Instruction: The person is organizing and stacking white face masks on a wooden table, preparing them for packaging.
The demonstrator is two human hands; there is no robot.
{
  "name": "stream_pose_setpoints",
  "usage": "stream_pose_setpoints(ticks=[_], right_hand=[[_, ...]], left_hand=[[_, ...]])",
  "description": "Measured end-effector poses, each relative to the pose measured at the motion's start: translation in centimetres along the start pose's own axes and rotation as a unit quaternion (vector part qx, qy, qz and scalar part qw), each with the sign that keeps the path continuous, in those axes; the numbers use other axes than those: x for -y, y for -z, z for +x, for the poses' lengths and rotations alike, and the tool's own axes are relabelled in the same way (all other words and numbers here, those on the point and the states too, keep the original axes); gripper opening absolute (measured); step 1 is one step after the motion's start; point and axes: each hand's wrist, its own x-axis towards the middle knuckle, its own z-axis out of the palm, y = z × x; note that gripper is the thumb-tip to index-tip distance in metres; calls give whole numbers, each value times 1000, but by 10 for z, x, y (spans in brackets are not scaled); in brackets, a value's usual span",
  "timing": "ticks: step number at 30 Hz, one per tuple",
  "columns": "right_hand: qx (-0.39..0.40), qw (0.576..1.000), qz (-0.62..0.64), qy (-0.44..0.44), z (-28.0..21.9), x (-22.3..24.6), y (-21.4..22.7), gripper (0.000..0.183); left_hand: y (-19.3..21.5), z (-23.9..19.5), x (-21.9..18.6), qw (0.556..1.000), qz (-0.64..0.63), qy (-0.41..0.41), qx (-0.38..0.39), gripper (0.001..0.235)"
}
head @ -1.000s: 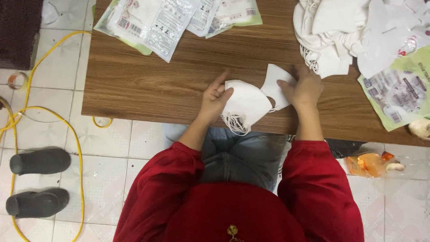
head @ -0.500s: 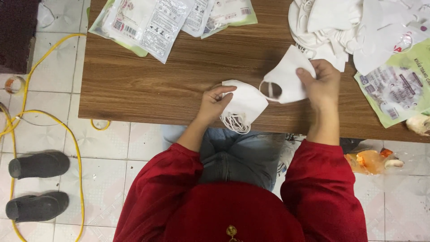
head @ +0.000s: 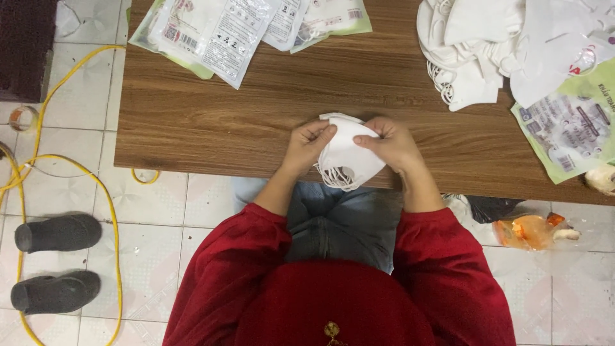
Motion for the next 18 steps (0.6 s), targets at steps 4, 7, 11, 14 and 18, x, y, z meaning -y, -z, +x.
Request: stream_pose_setpoints(ticks=[4,7,11,14,18], right_hand=[[2,999,-25,20,0,-4,-4,28],[-48,985,-114,118,13,-6,10,26],[-193,837,-386,337,67,-3,68,20],[-257,760,-537,259,94,23,91,32],[-318,681,-602,271,130,12,126,33]], left_hand=[[2,3,8,999,29,5,-27,7],[3,5,12,998,52,9,-44,7],[5,6,15,998,50,17,-44,7],[7,7,16,998,61,24,-25,16],[6,8,10,997,77,25,-12,15]])
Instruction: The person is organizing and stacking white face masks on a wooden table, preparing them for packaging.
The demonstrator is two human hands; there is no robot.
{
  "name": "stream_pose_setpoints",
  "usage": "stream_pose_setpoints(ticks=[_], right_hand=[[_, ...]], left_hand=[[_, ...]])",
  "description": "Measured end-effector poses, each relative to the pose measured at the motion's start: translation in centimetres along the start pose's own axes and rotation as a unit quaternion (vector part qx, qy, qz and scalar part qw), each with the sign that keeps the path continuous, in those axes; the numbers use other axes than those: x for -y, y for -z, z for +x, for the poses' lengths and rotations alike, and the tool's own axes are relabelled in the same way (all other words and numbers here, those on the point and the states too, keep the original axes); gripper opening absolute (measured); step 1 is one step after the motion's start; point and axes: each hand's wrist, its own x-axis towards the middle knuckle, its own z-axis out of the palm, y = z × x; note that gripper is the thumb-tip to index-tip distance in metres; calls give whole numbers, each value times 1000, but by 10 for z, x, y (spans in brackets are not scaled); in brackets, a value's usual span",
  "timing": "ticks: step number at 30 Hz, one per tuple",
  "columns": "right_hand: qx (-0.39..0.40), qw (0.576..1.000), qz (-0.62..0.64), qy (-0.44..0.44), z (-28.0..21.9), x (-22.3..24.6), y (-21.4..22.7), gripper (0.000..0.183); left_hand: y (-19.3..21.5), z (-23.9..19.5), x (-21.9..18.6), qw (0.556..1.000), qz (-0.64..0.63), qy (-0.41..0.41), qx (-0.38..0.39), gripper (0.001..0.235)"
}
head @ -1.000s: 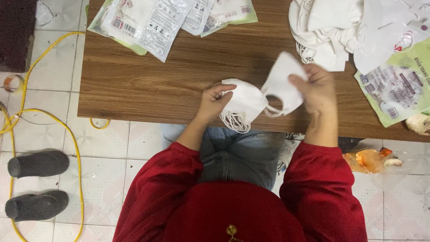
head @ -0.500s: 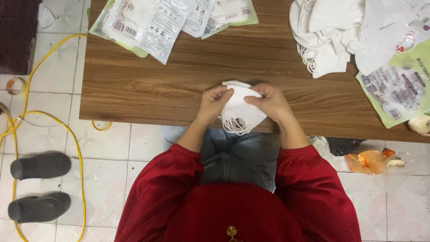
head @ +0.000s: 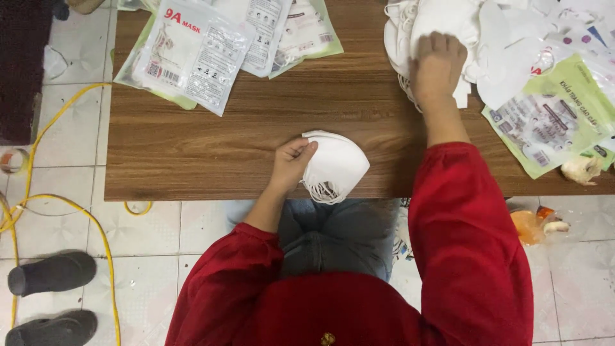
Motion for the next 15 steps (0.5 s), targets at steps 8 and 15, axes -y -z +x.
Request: stream_pose_setpoints(ticks=[8,15], right_hand=[[204,977,-56,-20,-36,22,21,18],[384,894,226,-54,-72,76,72,35]], left_hand=[[0,0,3,1000,-22,-1,8,13],[-6,-3,-7,998,-53,-9,-32,4]])
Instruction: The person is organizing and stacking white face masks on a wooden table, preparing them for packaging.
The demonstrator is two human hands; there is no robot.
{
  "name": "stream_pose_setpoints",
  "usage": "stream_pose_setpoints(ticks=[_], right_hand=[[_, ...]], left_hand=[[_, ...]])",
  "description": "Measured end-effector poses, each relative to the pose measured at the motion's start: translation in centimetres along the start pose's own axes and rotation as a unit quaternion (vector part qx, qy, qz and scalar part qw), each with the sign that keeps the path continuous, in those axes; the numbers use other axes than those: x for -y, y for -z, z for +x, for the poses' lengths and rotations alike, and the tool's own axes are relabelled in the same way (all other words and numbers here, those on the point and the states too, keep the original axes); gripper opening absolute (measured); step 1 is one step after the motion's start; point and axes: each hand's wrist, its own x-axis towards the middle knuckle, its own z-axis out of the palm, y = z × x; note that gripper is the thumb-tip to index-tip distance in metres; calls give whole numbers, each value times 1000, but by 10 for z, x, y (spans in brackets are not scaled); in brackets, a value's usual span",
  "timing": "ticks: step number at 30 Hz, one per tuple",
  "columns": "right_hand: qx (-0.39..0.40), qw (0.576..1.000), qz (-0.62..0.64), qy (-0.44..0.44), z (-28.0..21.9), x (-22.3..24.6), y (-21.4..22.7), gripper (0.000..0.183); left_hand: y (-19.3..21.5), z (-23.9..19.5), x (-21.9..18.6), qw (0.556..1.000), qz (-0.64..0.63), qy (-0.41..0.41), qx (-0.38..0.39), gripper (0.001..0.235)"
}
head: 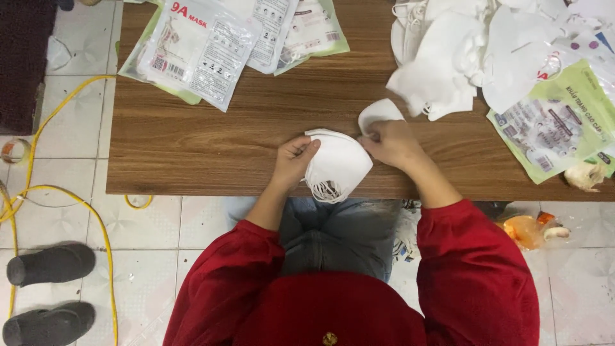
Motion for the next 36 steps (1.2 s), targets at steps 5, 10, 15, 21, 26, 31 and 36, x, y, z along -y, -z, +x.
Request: stream_pose_setpoints(ticks=[5,10,15,21,26,31,36], right_hand=[[-72,975,171,120,7,1,22,38],[35,993,-49,98,31,-11,2,53],[16,987,-150,55,36,-12,-1,54],[-91,995,-23,-16,-4,-28,-19,36],[-166,977,109,-73,-29,-57,-21,42],[-223,953,200,-41,-34,-59,-2,34],[-210,947,244,-8,-56,-33,29,24]], left_hand=[[2,0,3,1000,-1,5,-6,6],[5,4,10,1000,-15,21,-5,8],[-2,0,2,1000,-6,-6,5,11],[0,-2,-3,998,32,-50,10,13],[5,3,10,996,40,-79,11,8],[4,-2,-3,999,25,-42,0,11],[4,-2,0,998,41,-57,7,8]])
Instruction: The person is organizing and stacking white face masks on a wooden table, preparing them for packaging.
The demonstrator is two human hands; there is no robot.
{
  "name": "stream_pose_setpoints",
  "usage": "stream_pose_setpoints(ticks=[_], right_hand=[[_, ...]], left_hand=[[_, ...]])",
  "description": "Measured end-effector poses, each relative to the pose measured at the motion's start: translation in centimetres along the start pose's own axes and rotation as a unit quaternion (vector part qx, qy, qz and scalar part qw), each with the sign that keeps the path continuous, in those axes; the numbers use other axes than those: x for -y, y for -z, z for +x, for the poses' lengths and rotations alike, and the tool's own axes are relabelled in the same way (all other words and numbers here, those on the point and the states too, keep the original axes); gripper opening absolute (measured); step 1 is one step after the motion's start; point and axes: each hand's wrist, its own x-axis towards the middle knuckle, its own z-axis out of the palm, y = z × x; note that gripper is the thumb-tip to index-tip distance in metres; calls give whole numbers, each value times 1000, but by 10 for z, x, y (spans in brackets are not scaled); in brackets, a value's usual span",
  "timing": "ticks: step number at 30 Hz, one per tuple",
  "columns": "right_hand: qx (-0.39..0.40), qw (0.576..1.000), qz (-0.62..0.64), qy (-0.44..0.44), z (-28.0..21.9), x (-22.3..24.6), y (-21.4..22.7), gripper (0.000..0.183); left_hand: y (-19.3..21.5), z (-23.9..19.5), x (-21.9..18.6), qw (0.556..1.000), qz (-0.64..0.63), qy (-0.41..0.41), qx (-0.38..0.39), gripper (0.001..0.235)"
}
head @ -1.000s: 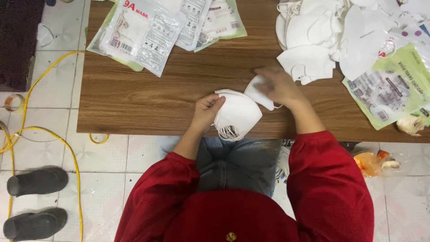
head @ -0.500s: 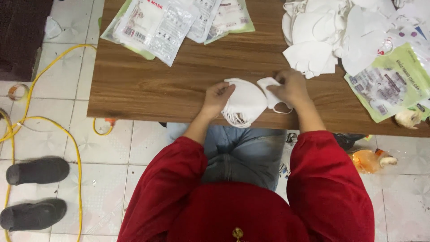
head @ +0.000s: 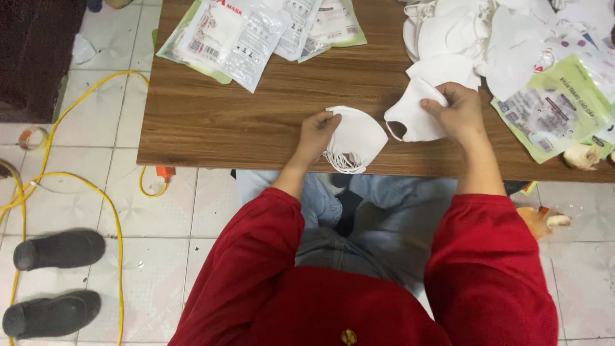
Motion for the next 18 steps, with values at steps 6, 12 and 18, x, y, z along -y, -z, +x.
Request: stream_pose_setpoints(ticks=[6,12,18], right_hand=[[79,995,-44,-35,5,58,39,21],[123,989,-84,-23,18,90,74,22],[192,974,-111,-42,51,79,62,24]], left_hand=[[8,4,4,999,17,26,26,16],[3,10,27,995,102,-2,13,26],[-11,-1,25,970,195,-146,6,13]])
